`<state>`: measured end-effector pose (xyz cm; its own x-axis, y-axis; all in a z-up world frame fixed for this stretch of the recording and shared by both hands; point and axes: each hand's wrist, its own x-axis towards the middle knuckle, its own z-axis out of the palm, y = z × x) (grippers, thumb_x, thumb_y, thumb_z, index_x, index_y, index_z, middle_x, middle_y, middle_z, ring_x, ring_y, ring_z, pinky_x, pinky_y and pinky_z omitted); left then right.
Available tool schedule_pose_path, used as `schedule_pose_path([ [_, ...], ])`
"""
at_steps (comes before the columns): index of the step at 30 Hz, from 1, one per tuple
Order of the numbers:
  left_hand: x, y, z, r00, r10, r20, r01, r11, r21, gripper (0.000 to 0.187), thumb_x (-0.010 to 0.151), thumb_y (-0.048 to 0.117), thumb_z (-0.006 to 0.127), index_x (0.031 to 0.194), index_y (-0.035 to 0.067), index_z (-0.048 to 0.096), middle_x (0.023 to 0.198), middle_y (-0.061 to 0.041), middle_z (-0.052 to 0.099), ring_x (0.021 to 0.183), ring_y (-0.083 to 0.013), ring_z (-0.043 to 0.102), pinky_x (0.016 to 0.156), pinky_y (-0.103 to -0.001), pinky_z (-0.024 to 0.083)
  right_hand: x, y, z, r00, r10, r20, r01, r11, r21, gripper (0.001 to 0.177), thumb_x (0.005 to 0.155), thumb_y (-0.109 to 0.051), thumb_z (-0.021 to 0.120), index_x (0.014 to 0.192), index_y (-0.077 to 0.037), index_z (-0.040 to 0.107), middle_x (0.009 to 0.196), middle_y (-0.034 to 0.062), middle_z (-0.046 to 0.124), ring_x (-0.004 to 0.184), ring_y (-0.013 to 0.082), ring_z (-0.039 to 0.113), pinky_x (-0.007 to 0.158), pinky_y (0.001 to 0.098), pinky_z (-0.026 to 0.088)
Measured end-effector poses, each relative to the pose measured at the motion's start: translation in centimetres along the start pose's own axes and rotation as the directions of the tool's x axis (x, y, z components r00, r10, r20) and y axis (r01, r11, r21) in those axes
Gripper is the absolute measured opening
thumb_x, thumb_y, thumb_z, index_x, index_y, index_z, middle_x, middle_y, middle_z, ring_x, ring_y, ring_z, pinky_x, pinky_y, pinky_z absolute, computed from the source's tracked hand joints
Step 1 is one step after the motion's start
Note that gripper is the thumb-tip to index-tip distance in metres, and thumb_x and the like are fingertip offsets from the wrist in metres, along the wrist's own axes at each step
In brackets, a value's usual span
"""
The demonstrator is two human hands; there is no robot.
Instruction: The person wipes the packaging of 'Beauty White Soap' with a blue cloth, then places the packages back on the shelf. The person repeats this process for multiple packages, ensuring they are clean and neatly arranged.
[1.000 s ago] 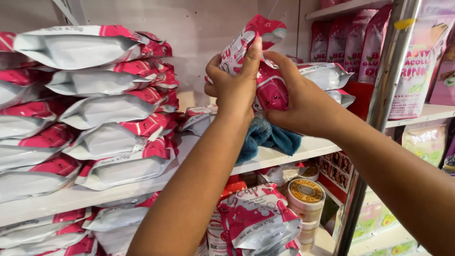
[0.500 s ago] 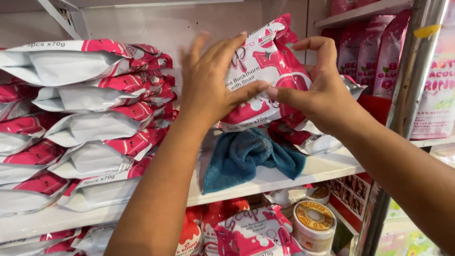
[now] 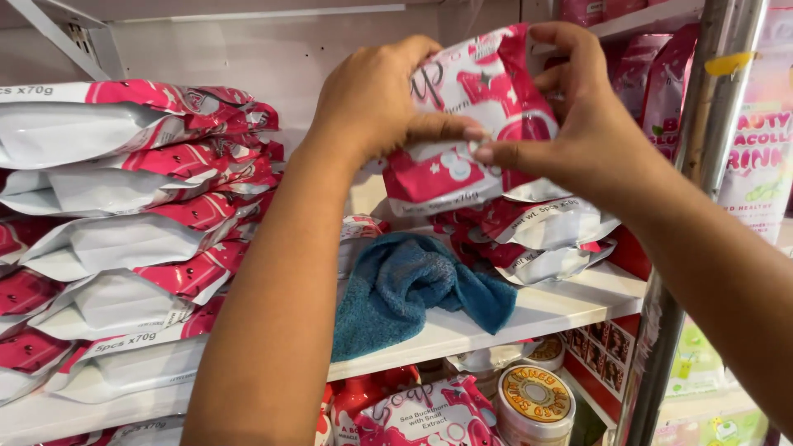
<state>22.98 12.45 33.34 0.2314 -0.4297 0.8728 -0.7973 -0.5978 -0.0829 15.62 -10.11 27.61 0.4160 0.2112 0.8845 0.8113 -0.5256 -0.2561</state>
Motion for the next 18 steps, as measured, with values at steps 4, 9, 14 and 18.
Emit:
schedule_pose_path([
  [4,1.8,-0.6,0.5,0.996,0.062,-0.062,-0.064,0.997,-0.042,0.097,0.047,0.083,0.089,0.112,0.013,0.075,0.097,-0.007,0.079,0.092,-0.0262,0.078,0.086,-0.04,0.059,2.1,1.9,-1.8,0.977,0.185,-0.104,-0.194,0.977,-0.091,0.114,0.071,-0.017,0.095,0.156,-0.003,0.021,0.124,0.0238,0.054,0.113,0.0307,0.068,0.088,0.0393,0.062],
  [9,3.5,-1.4,1.6,0.993,0.099,-0.07,-0.11,0.978,-0.175,0.092,0.052,0.081,0.089,0.112,0.013,0.071,0.1,-0.004,0.081,0.095,-0.022,0.079,0.085,-0.037,0.06,4.2,2.8,-2.4,0.977,0.196,0.084,-0.212,0.928,0.306,0.083,0.069,-0.015,0.09,0.134,0.004,0.041,0.114,0.0201,0.071,0.102,0.03,0.077,0.087,0.0407,0.061],
  [14,4.4,-3.4,4.9,0.97,-0.066,-0.234,0.02,0.981,-0.193,0.086,0.061,0.077,0.087,0.117,0.014,0.069,0.102,-0.006,0.079,0.093,-0.0224,0.078,0.08,-0.038,0.061,5.8,4.3,-2.1,0.955,0.294,0.048,-0.282,0.839,0.466,0.068,0.074,-0.006,0.085,0.129,0.003,0.044,0.111,0.0211,0.07,0.1,0.0316,0.077,0.085,0.0466,0.061],
  [18,4.0,-6.1,8.8,0.876,-0.422,-0.231,0.342,0.884,-0.319,0.097,0.062,0.076,0.082,0.131,0.012,0.059,0.111,-0.015,0.076,0.098,-0.0251,0.077,0.083,-0.038,0.063,6.8,6.3,-2.3,0.881,0.473,0.002,-0.41,0.762,0.501,0.054,0.085,-0.008,0.079,0.127,0.01,0.05,0.113,0.0252,0.072,0.1,0.0351,0.079,0.085,0.0491,0.06],
])
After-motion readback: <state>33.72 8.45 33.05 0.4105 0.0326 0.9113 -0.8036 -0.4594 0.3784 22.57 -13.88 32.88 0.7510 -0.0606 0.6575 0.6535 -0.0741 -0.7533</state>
